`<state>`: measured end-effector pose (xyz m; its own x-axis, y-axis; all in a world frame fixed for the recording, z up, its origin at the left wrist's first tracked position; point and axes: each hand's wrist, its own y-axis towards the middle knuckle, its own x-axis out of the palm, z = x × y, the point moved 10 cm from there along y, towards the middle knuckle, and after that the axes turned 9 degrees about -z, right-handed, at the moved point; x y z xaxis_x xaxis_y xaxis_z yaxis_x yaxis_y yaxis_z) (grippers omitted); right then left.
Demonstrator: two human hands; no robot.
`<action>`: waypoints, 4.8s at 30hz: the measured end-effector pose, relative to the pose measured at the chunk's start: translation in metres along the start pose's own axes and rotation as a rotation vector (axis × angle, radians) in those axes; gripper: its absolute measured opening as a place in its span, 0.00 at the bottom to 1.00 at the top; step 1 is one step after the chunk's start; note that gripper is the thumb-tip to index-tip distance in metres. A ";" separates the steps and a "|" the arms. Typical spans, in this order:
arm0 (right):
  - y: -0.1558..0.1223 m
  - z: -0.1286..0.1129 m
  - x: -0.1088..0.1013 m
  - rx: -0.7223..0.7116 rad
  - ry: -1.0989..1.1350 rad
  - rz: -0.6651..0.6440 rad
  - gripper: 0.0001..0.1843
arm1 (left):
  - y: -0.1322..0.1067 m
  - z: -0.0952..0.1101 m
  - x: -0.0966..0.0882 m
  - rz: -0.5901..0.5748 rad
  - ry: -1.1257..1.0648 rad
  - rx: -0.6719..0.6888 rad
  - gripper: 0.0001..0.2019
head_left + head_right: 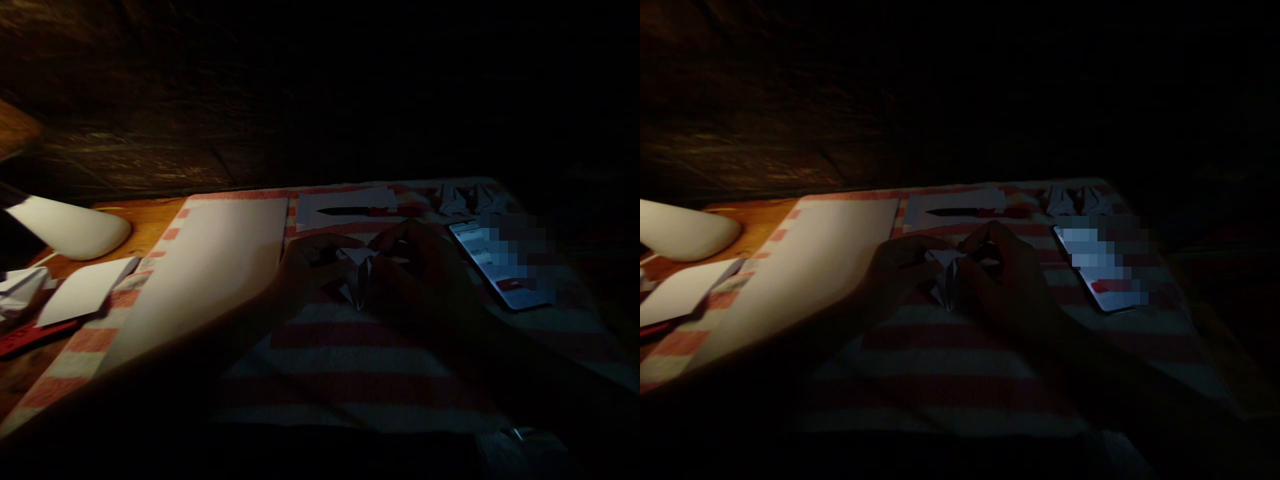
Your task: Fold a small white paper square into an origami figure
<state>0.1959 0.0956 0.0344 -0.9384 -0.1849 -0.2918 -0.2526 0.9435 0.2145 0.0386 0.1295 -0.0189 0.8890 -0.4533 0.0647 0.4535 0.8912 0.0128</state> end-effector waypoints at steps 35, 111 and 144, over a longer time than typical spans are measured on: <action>0.002 0.014 0.002 0.102 0.187 0.014 0.14 | 0.000 -0.004 0.004 -0.061 -0.036 -0.013 0.18; -0.003 0.039 0.029 0.361 0.551 -0.107 0.13 | -0.002 -0.005 0.011 -0.038 -0.002 -0.060 0.16; -0.002 0.042 0.018 0.383 0.775 0.030 0.09 | 0.000 0.014 0.019 -0.091 0.052 0.013 0.11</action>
<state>0.1895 0.1023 -0.0108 -0.8745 -0.1626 0.4570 -0.2593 0.9529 -0.1572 0.0547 0.1210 -0.0033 0.8464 -0.5324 0.0109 0.5319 0.8463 0.0295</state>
